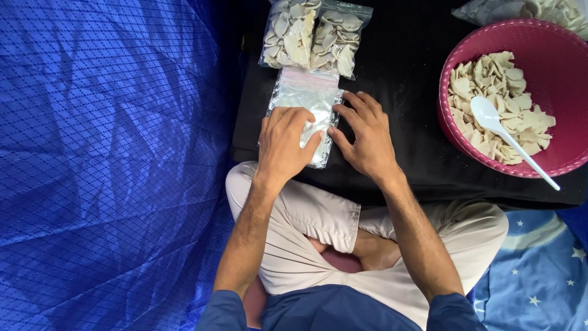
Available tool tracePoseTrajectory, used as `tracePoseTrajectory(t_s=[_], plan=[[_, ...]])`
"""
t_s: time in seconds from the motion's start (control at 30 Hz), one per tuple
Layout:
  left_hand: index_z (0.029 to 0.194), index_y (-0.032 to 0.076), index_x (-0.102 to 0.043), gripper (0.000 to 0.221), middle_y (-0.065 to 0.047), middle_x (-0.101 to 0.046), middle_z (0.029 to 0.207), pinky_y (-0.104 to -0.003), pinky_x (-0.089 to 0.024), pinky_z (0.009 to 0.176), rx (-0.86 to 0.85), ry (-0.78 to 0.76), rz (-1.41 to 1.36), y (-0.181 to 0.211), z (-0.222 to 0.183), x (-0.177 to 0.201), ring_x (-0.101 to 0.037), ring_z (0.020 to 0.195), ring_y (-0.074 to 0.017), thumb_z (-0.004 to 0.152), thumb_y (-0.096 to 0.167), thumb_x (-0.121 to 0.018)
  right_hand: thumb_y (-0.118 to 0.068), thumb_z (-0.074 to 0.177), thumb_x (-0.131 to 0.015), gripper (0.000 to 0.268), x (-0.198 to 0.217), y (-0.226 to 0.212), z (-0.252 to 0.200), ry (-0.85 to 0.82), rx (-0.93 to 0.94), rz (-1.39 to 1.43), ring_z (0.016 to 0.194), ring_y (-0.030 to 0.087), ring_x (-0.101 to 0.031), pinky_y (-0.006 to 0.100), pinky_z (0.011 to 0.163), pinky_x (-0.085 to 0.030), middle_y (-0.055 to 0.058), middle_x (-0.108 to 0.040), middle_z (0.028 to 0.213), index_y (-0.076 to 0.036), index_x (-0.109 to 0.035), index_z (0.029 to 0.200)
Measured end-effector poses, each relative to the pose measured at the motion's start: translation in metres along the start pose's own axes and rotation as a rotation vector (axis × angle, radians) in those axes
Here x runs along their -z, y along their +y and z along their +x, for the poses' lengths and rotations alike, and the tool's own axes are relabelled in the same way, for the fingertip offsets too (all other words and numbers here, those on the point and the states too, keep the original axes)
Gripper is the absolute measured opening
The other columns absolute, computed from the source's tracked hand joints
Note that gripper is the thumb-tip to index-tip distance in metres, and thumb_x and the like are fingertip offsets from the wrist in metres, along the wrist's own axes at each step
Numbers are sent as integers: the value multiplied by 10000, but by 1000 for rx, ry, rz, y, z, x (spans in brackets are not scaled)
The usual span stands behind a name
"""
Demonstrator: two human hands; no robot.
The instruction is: The person scoops white food chips from a bowl into plastic bags using a spoon, seals the bags, and organizes them on a table.
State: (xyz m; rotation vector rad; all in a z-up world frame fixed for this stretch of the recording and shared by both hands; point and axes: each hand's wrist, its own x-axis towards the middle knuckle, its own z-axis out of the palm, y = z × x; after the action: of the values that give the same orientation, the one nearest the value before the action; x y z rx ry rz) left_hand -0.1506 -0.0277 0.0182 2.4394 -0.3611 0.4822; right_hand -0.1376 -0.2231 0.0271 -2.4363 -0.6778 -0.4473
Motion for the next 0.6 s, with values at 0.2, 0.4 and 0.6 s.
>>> tracePoseTrajectory(t_s=[0.2, 0.4, 0.6], plan=[[1068, 201, -631, 328, -23, -622, 886, -439, -555, 748, -17, 85, 3, -10, 54, -39, -662, 884, -281, 807, 279, -813, -412, 973, -742, 403, -10, 15, -6, 10, 12, -43, 1369, 372, -495, 472, 967, -454, 111, -627, 1410, -143, -710, 1272], [1041, 213, -584, 340, -29, -669, 903, -461, -587, 723, 140, -15, 39, -4, 78, -50, -719, 850, -290, 839, 384, -797, -418, 929, -765, 404, -6, 16, -5, 5, -35, 0, 1360, 375, -518, 473, 977, -458, 107, -652, 1378, -164, -716, 1239], [998, 213, -617, 245, -36, -645, 829, -469, -598, 672, 69, 130, 61, -10, 71, -69, -712, 768, -297, 858, 351, -765, -439, 931, -740, 410, -3, 15, -4, -43, -77, -14, 1400, 337, -491, 449, 997, -458, 78, -640, 1406, -162, -716, 1231]])
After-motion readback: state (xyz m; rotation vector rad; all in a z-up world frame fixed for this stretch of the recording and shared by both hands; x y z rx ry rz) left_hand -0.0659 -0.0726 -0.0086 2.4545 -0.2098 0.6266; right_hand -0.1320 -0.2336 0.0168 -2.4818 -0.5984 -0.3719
